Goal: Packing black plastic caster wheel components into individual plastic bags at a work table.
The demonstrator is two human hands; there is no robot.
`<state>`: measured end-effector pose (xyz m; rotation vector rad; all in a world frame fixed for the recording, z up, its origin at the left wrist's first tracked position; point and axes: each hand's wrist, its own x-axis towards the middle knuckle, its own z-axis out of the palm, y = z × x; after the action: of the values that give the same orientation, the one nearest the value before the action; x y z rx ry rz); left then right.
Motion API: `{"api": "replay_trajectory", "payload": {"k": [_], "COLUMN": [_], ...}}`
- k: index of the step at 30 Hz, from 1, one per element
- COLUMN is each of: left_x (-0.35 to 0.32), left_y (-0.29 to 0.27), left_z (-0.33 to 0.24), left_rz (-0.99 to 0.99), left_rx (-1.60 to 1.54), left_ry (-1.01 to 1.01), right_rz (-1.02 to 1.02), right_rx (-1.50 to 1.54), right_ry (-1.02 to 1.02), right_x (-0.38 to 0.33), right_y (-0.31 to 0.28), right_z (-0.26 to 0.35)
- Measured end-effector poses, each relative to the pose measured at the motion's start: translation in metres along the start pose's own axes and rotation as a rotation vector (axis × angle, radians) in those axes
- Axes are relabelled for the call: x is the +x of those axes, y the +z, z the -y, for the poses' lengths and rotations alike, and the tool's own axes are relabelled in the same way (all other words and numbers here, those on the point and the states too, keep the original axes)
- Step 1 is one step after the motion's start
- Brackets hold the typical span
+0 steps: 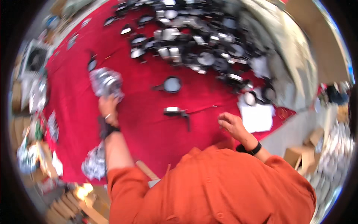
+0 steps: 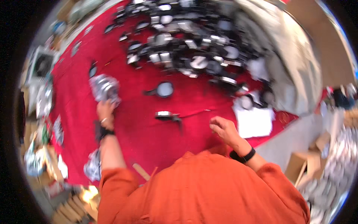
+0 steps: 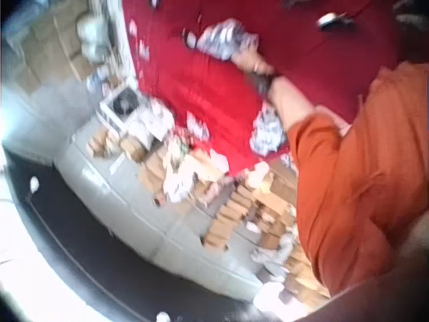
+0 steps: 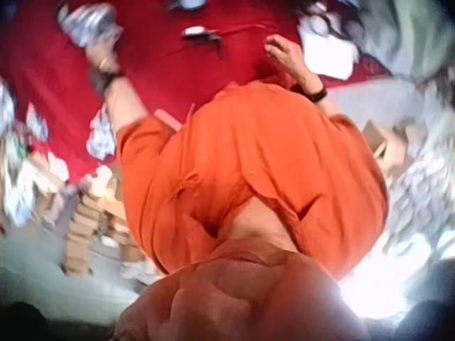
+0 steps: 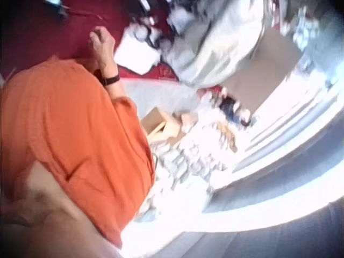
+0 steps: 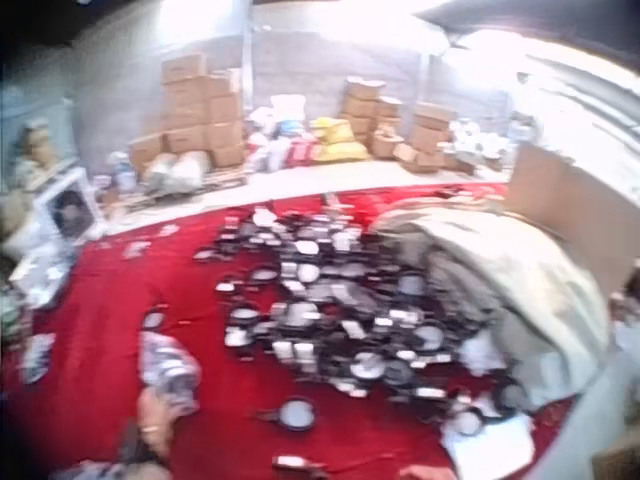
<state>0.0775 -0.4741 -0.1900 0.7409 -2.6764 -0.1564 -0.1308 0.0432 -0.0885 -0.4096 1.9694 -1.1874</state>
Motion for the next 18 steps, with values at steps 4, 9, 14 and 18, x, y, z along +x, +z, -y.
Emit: {"api": "replay_trajectory", "payload": {"k": [4, 9, 14, 18], "left_x": [-0.029, -0.07, -0.107, -0.117], "left_y": [-0.031, -0.077, -0.073, -0.088], "left_z": [-0.033, -0.136, -0.21, -0.252], "left_rz": [-0.188, -0.059, 0.013, 0.147], "left_rx": [-1.328, -1.146, -1.311, -1.352], "left_ry": [-0.748, -0.949, -1.007, -0.918], "right_rz": [-0.438, -0.742, -0.775, -0.692], "right_rx": [-0.169, -0.643, -0.861, -0.774], "right_ry": [-0.012, -0.069, -0.133, -0.088], "right_x": [-0.021, -0.045, -0.036, -0.031], "right_y": [-0.059, -0.1, -0.097, -0.112], "right_z": [-0.041, -0.055, -0.094, -0.099]}}
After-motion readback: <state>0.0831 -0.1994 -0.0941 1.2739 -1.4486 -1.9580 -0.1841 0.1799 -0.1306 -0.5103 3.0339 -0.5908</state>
